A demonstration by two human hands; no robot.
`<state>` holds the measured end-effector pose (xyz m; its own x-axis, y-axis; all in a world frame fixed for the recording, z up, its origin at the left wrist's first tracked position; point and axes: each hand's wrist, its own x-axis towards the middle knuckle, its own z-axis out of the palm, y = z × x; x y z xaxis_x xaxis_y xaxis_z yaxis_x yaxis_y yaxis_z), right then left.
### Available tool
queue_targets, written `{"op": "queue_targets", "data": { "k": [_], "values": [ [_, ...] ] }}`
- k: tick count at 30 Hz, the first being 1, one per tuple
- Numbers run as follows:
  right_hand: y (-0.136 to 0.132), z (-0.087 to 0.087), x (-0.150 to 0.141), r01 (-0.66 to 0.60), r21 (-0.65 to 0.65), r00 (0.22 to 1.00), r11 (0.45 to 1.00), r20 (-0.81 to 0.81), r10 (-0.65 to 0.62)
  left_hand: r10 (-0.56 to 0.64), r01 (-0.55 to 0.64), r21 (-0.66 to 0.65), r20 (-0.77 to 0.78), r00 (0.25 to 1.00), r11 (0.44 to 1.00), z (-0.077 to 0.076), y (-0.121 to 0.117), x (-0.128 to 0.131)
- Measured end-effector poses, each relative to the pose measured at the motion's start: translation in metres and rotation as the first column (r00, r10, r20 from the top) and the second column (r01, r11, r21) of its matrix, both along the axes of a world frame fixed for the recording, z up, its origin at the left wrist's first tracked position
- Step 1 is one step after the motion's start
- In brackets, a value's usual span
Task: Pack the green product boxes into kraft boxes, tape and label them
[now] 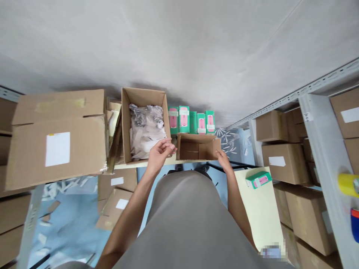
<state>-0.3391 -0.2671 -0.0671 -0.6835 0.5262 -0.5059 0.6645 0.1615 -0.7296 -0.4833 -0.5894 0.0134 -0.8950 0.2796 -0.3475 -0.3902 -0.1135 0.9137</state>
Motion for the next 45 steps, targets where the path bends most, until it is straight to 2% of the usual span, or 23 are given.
{"op": "queue_targets", "data": {
  "k": [7,24,30,36,45],
  "values": [
    [-0.001,0.004,-0.003,-0.010,-0.005,1.000,1.000,-0.023,0.010,-0.022,0.021,-0.016,-0.002,1.000,1.000,-0.002,0.001,-0.001],
    [0.002,-0.005,0.005,-0.033,-0.002,0.999,0.999,-0.025,0.033,-0.040,0.040,-0.019,-0.031,0.999,0.999,0.006,-0.002,0.005],
    [0.003,-0.006,0.006,-0.029,-0.022,0.998,0.999,-0.054,0.028,-0.035,0.035,0.020,-0.007,0.999,0.999,0.009,-0.003,0.007],
    [0.006,-0.014,0.004,-0.001,-0.043,0.996,0.999,-0.089,-0.003,-0.030,0.029,0.050,0.023,0.999,0.998,0.012,-0.006,0.008],
    [0.009,-0.026,0.007,0.001,-0.032,0.995,0.999,-0.104,-0.005,-0.010,0.008,0.050,0.043,0.999,0.999,0.008,-0.013,0.010]
  ]
}}
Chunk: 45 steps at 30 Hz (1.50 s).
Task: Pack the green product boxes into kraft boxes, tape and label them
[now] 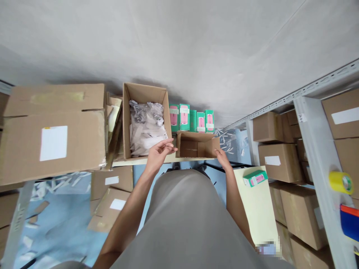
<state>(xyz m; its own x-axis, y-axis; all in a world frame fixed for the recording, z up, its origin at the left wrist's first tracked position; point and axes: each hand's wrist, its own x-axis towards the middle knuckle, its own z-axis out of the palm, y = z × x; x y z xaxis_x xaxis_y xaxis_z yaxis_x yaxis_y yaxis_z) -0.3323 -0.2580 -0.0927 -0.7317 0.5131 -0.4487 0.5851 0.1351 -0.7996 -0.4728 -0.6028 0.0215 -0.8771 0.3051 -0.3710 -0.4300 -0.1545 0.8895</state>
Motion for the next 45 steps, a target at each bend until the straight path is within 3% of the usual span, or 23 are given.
{"op": "queue_targets", "data": {
  "k": [45],
  "values": [
    [-0.002,0.007,-0.001,-0.053,0.012,0.998,0.999,-0.031,0.053,-0.043,0.042,-0.046,-0.023,0.999,0.998,0.006,-0.009,0.012]
  ]
}}
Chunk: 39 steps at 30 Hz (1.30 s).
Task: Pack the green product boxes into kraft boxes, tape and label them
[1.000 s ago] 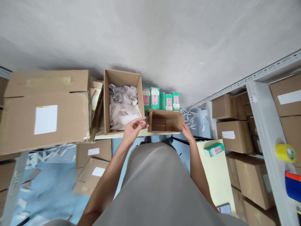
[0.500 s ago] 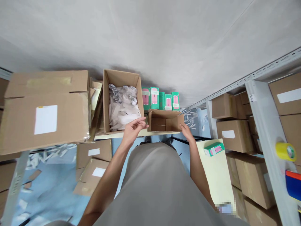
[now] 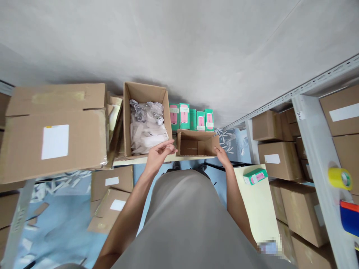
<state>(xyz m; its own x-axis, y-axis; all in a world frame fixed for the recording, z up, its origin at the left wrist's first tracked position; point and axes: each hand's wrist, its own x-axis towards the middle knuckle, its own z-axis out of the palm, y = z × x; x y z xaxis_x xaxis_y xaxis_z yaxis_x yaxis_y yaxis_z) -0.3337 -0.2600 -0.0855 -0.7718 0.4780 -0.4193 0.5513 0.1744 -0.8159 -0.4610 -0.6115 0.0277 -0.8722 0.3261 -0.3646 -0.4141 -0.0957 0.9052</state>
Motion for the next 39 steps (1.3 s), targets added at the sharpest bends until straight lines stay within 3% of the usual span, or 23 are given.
{"op": "queue_targets", "data": {
  "k": [39],
  "values": [
    [0.000,-0.003,0.001,0.007,0.025,1.000,1.000,-0.005,-0.007,-0.009,0.008,0.018,0.063,0.998,1.000,-0.011,-0.009,0.004]
  ]
}}
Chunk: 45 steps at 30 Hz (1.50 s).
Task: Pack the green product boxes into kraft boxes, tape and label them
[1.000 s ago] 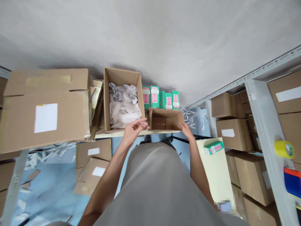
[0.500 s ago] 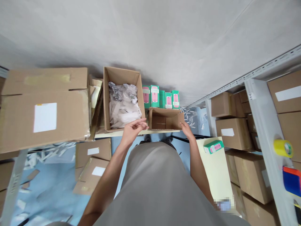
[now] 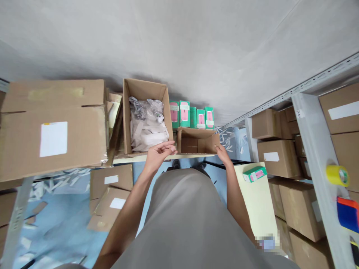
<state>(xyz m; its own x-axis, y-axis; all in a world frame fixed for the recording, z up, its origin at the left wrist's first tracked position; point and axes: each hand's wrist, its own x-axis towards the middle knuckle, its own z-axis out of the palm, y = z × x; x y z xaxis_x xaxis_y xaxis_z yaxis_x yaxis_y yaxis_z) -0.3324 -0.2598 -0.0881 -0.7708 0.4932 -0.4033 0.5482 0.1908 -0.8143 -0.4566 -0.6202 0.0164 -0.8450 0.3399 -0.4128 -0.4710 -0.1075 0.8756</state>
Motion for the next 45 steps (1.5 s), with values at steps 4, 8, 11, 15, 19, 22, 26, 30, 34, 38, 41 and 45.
{"op": "queue_targets", "data": {
  "k": [4,8,11,15,19,22,26,30,34,38,41,45],
  "values": [
    [0.000,-0.001,0.001,-0.015,0.003,1.000,1.000,-0.018,0.015,-0.013,0.013,-0.008,0.042,0.999,1.000,0.002,-0.001,0.001],
    [0.000,-0.001,0.003,-0.008,0.001,1.000,1.000,-0.014,0.008,-0.012,0.012,-0.013,0.039,0.999,1.000,0.005,-0.004,0.001],
    [0.000,-0.002,0.004,-0.002,-0.002,1.000,1.000,-0.005,0.002,-0.008,0.008,-0.017,0.026,1.000,1.000,0.004,-0.006,0.001],
    [0.000,-0.003,0.004,-0.009,0.000,1.000,1.000,-0.016,0.009,-0.010,0.011,-0.019,0.024,1.000,1.000,0.002,-0.007,0.001],
    [0.000,-0.005,0.005,-0.023,0.004,0.999,1.000,-0.031,0.023,-0.021,0.022,-0.005,0.048,0.999,1.000,0.003,-0.007,0.002],
    [0.000,-0.006,0.005,-0.030,0.004,0.999,1.000,-0.027,0.030,-0.025,0.024,0.004,0.058,0.998,1.000,0.005,-0.008,0.003],
    [0.000,-0.005,0.005,-0.046,0.008,0.999,0.999,-0.020,0.046,-0.022,0.021,0.008,0.064,0.998,1.000,0.007,-0.008,0.004],
    [0.001,-0.004,0.004,-0.059,0.037,0.998,0.998,0.004,0.059,-0.014,0.014,0.008,0.049,0.999,1.000,0.006,-0.010,0.004],
    [0.001,-0.004,0.004,-0.067,0.045,0.998,0.997,0.020,0.066,-0.025,0.024,0.018,0.053,0.998,1.000,0.005,-0.015,0.006],
    [0.003,-0.003,0.004,-0.090,0.085,0.996,0.992,0.024,0.089,-0.056,0.055,0.017,0.045,0.997,0.998,0.005,-0.021,0.008],
    [0.005,-0.003,0.003,-0.114,0.099,0.993,0.989,0.034,0.111,-0.067,0.066,0.021,0.029,0.997,0.998,0.002,-0.025,0.010],
    [0.005,-0.003,0.004,-0.111,0.096,0.994,0.989,0.020,0.109,-0.079,0.079,0.021,0.000,0.997,0.997,-0.002,-0.029,0.014]
  ]
}}
